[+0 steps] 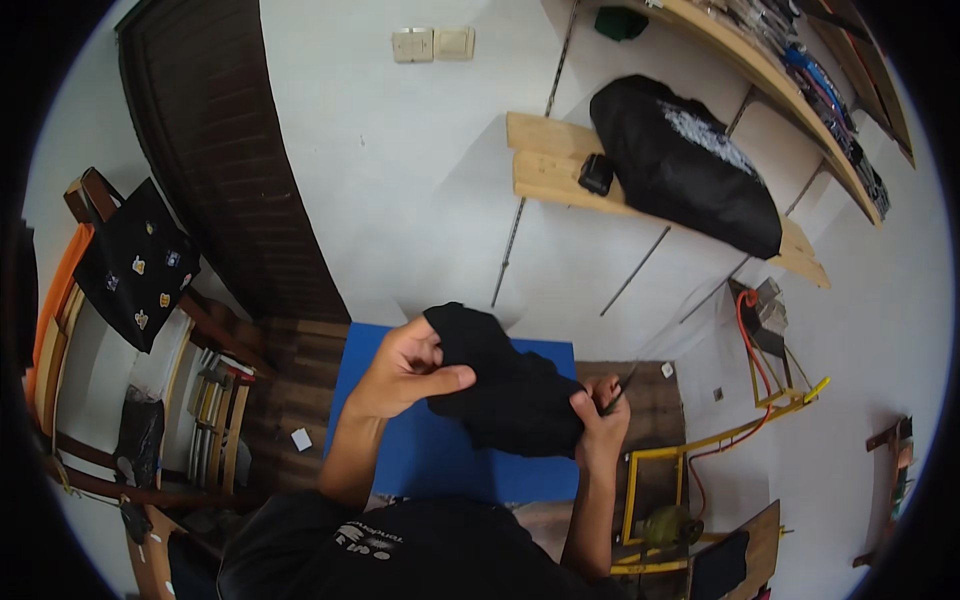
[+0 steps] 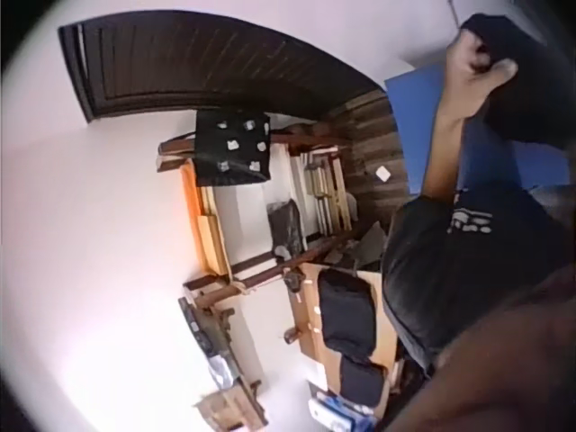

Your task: Trimming loose threads from a piece of black fabric using small thread snips.

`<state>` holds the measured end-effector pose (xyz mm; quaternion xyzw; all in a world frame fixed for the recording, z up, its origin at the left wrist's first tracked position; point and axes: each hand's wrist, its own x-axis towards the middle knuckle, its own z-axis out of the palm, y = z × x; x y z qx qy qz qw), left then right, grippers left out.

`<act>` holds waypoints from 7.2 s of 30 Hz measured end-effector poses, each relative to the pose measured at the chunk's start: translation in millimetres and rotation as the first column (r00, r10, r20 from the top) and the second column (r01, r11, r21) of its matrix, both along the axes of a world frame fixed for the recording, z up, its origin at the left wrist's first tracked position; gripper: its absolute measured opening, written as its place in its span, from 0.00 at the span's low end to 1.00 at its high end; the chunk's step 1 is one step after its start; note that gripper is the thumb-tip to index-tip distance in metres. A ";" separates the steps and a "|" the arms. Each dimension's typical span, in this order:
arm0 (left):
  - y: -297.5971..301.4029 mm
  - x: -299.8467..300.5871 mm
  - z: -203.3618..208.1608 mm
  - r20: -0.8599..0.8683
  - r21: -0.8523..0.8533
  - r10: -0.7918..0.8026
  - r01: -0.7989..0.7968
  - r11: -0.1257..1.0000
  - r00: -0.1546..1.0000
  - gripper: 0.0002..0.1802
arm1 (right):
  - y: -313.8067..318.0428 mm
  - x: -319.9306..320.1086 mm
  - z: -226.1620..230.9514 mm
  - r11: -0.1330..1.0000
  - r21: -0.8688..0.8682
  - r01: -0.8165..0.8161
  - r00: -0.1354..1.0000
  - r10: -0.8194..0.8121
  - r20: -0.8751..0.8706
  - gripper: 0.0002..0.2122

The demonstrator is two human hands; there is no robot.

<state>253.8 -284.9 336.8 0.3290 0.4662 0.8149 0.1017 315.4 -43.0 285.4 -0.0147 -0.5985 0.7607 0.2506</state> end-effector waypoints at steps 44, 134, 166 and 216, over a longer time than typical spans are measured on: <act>-98.8 88.7 -72.7 0.332 -0.227 0.190 -0.117 0.967 0.924 0.17 | -122.4 25.9 5.7 0.402 0.902 -0.160 0.947 0.321 0.025 0.16; -44.7 94.1 -78.0 0.274 -0.246 0.136 -0.067 0.967 0.952 0.15 | -87.5 33.2 2.6 0.374 0.928 0.008 0.980 0.182 -0.081 0.17; -70.1 82.9 -168.2 0.449 0.223 -0.199 0.106 0.969 0.871 0.37 | -94.1 33.3 4.9 0.412 0.900 -0.139 0.949 0.316 0.002 0.16; -52.2 94.4 -62.9 0.308 -0.173 0.104 -0.051 0.984 0.946 0.16 | -104.9 27.2 12.0 0.473 0.860 -0.192 0.974 0.200 0.108 0.16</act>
